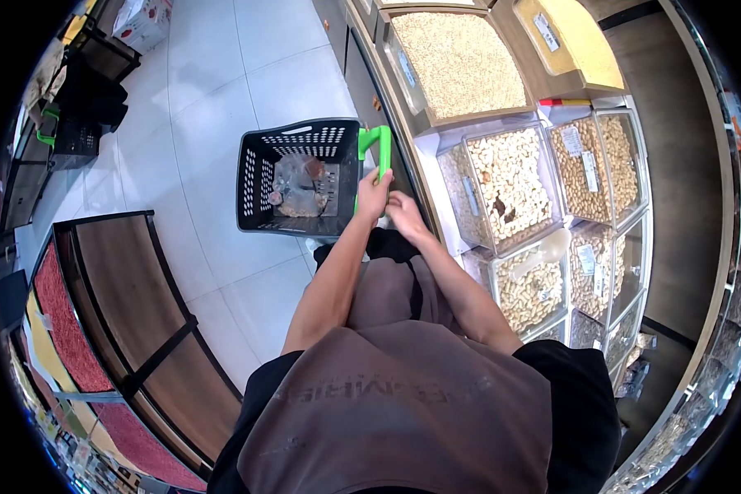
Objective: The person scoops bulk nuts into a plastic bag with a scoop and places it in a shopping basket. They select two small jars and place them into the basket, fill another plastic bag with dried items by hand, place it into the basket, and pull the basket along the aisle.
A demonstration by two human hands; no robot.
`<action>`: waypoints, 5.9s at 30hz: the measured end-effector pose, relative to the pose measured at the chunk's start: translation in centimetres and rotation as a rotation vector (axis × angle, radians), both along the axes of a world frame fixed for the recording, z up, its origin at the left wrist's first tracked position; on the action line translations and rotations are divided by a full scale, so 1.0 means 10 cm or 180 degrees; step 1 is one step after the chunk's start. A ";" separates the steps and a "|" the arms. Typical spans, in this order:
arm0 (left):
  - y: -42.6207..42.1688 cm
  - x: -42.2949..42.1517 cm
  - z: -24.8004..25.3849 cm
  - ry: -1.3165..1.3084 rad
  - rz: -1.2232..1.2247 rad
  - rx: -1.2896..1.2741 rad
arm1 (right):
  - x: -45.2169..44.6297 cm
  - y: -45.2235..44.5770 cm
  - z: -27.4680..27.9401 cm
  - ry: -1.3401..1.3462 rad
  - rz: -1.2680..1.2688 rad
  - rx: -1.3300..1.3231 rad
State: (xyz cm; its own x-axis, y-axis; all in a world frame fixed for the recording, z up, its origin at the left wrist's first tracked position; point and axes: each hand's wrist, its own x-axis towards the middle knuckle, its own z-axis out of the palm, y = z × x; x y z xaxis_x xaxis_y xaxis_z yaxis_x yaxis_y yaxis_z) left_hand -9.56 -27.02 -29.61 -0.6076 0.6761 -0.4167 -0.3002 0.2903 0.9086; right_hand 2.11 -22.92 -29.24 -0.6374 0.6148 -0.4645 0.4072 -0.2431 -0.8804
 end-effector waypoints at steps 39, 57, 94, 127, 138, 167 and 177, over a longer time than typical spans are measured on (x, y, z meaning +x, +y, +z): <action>-2.16 -0.76 -2.31 -0.0391 0.0088 -0.2808 | -0.30 -0.34 -1.90 -0.1398 0.1991 0.1119; -1.48 -1.59 -4.62 0.0389 -0.0683 -0.2843 | -2.02 -0.16 -4.44 -0.2466 0.3100 0.1093; -2.24 -1.32 -0.13 0.0126 -0.0288 -0.0597 | 0.04 -0.17 -0.48 -0.1309 0.0787 -0.0750; -1.11 2.28 3.63 0.0011 -0.3995 0.2141 | 2.19 -1.08 1.95 0.0198 -0.1521 0.2633; -0.01 2.43 3.29 0.1623 -0.4711 0.2097 | 3.08 -1.45 2.19 -0.0197 -0.2470 0.2344; 1.14 1.39 1.57 -0.5439 -0.2559 -0.0924 | 2.95 0.30 1.69 0.2186 -0.2558 -0.2300; 1.28 1.36 1.97 -0.4113 -0.1875 -0.1263 | 2.84 0.16 1.48 0.3144 -0.3408 -0.2745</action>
State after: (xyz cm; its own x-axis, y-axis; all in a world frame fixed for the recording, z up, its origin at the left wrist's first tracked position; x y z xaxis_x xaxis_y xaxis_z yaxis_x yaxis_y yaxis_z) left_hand 4.01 -14.26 -9.96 0.6379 0.4029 -0.6563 -0.5754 0.8158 -0.0585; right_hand 30.47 -21.29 -14.43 -0.3639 0.7300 -0.5785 -0.8306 -0.5354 -0.1532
